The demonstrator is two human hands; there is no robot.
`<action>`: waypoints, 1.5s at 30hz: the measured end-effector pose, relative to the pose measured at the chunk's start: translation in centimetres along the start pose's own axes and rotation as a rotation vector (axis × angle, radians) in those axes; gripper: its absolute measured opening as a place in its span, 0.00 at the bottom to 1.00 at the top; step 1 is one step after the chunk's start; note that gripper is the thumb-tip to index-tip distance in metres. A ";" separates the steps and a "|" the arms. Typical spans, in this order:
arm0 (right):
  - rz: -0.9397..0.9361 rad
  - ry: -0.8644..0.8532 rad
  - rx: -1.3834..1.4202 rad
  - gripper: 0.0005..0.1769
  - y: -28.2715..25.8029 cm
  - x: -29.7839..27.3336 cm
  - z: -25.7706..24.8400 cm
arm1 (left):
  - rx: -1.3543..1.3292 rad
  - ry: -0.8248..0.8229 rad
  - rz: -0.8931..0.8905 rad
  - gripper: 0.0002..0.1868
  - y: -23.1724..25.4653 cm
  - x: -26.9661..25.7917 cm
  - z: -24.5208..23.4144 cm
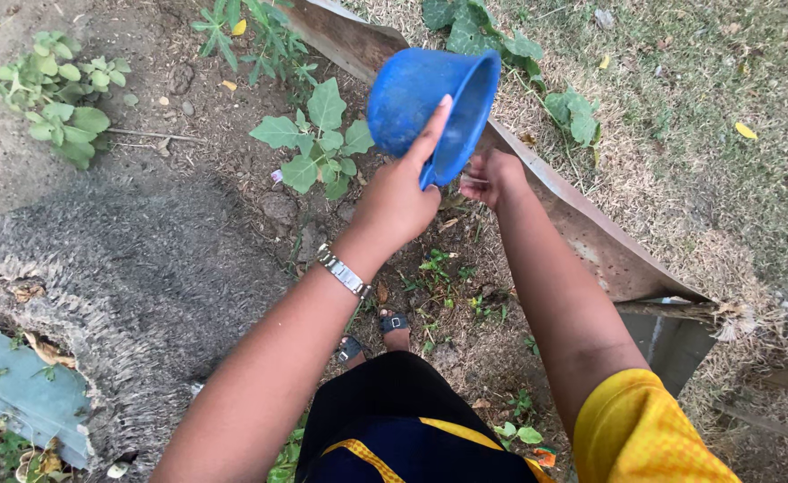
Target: The person waters plants in a garden using a blue plastic scoop to pour water from a bucket onto individual plants.
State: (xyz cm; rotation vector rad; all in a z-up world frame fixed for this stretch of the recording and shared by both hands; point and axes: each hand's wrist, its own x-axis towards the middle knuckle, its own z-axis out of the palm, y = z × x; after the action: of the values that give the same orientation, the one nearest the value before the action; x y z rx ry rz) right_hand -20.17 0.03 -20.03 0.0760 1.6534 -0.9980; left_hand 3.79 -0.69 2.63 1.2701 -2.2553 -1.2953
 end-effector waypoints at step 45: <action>-0.202 -0.090 -0.005 0.16 -1.5 -2.7 -2.2 | 0.363 0.043 0.321 0.51 2.0 -3.9 0.1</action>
State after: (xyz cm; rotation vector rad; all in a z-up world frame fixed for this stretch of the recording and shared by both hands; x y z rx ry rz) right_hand -21.71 1.67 -17.01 -0.1398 1.6038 -1.1322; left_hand 4.93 2.86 4.95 0.9643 -2.6081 -0.7655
